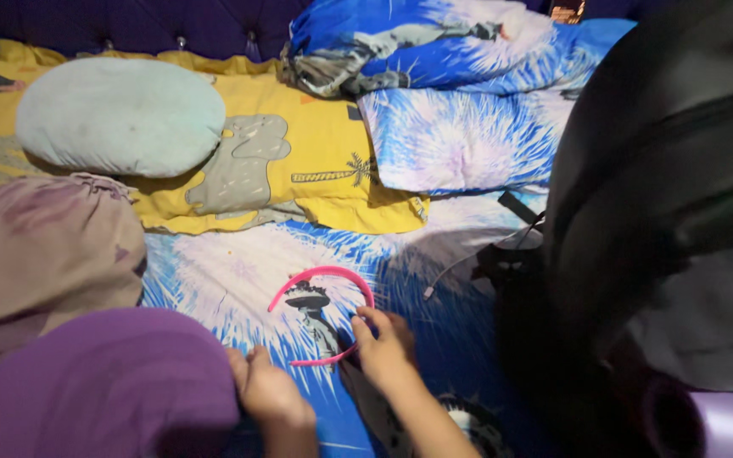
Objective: The person packs a black backpack with folded clothes, a hairbrush, a hair roller, a headband, and a small pouch. They place each item into the main compartment or front pocket, then zip the compartments closed.
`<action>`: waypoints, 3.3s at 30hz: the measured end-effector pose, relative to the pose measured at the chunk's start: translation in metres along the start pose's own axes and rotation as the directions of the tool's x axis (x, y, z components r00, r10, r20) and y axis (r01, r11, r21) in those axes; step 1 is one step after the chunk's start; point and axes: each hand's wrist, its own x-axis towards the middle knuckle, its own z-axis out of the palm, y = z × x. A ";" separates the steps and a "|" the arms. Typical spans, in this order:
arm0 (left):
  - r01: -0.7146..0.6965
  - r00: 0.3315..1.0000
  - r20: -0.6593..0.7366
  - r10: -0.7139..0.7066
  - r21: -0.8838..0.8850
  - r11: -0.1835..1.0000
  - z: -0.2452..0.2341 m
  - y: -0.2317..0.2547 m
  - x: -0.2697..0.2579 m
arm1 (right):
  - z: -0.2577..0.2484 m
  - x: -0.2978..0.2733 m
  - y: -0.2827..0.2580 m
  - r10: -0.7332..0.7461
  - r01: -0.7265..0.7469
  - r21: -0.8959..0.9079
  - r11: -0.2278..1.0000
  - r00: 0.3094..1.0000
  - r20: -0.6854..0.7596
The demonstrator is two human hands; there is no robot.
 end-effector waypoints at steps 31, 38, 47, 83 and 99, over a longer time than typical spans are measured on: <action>0.188 0.807 0.558 -0.195 0.071 0.980 0.062 0.116 -0.076 | -0.183 -0.112 -0.137 -0.291 0.365 0.590 0.720 0.931 -0.220; 0.242 0.737 0.674 -0.038 -0.212 0.947 0.075 0.197 -0.182 | -0.269 -0.164 -0.188 -0.281 0.405 0.611 0.681 0.914 -0.292; 0.193 0.433 0.898 0.074 -0.173 0.966 0.053 0.249 -0.296 | -0.471 -0.230 -0.210 -0.484 0.484 -0.081 0.871 0.819 -0.309; -0.662 0.286 0.957 -0.051 0.236 0.712 0.100 0.246 -0.393 | -0.614 -0.166 -0.143 -0.200 0.089 -0.469 0.879 0.961 -0.191; -0.681 0.436 0.898 -0.058 0.371 0.631 0.102 0.213 -0.359 | -0.612 -0.195 -0.144 -0.361 0.184 -0.505 0.843 0.890 -0.280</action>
